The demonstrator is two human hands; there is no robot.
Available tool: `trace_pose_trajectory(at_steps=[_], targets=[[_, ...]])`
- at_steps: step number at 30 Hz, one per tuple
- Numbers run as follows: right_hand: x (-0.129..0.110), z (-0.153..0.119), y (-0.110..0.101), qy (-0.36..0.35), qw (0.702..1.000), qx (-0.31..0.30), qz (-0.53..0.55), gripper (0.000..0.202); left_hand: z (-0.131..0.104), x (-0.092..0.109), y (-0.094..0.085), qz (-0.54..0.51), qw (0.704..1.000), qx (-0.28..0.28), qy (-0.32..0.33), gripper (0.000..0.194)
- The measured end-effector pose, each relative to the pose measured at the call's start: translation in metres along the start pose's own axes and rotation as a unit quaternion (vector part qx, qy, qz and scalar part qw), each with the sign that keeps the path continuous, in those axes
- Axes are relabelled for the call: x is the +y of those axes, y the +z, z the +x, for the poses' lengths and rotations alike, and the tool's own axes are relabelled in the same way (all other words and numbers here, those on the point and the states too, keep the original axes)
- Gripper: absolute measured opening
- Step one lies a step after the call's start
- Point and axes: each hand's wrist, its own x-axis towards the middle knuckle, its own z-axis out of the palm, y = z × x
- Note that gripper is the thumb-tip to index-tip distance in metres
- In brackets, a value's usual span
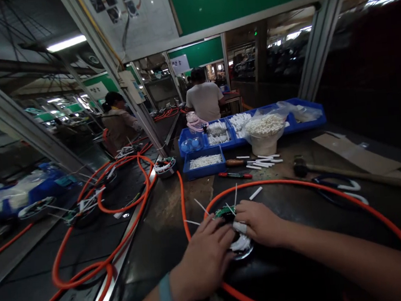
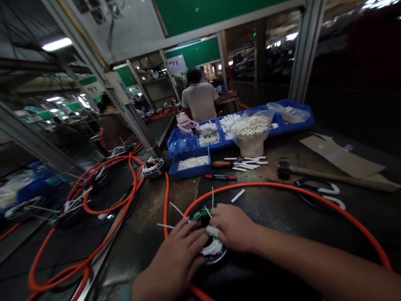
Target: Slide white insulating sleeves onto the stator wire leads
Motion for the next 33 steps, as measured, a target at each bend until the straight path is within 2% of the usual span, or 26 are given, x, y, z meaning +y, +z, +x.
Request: trace_pose_trajectory(at_steps=[3,5,8,10,12,14,17,20,23,26,28,30,31,33], targets=[[0.019,-0.001,-0.015,0.045,0.994,0.06,0.084,0.014,0.004,-0.011,-0.002,0.018,1.0,-0.005,0.024,0.005],[0.049,0.003,-0.036,0.12,0.982,0.123,0.074,0.016,0.008,-0.008,0.01,0.02,1.0,0.019,0.014,0.012],[0.111,0.014,-0.077,0.27,0.93,0.248,-0.005,0.023,0.011,0.007,0.033,0.03,0.995,0.09,-0.028,0.014],[0.15,0.02,-0.104,0.338,0.888,0.304,-0.062,0.031,0.012,0.016,0.042,0.039,0.99,0.126,-0.056,0.012],[0.179,0.024,-0.122,0.363,0.87,0.318,-0.101,0.031,0.01,0.021,0.046,0.039,0.987,0.141,-0.064,0.015],[0.198,0.024,-0.131,0.358,0.874,0.304,-0.126,0.02,0.009,0.023,0.044,0.031,0.989,0.133,-0.064,0.029],[0.213,0.02,-0.133,0.339,0.882,0.294,-0.142,0.016,0.008,0.024,0.04,0.026,0.991,0.113,-0.071,0.039],[0.221,0.016,-0.134,0.327,0.879,0.319,-0.138,0.012,0.009,0.026,0.037,0.025,0.991,0.105,-0.077,0.041],[0.217,0.016,-0.141,0.3,0.868,0.382,-0.107,0.008,0.011,0.027,0.038,0.024,0.991,0.106,-0.08,0.04],[0.188,0.012,-0.141,0.25,0.872,0.419,-0.05,0.018,0.011,0.027,0.039,0.026,0.992,0.098,-0.077,0.036],[0.15,-0.001,-0.129,0.22,0.888,0.404,-0.024,0.019,0.011,0.027,0.038,0.023,0.993,0.085,-0.079,0.036],[0.101,-0.025,-0.107,0.187,0.906,0.379,-0.013,0.016,0.009,0.027,0.036,0.011,0.993,0.077,-0.086,0.04],[0.073,-0.041,-0.094,0.162,0.927,0.338,0.001,0.016,0.009,0.027,0.033,-0.003,0.993,0.074,-0.09,0.043],[0.021,-0.074,-0.068,0.022,0.963,0.264,0.043,0.023,0.008,0.028,0.028,-0.043,0.992,0.067,-0.093,0.048]])
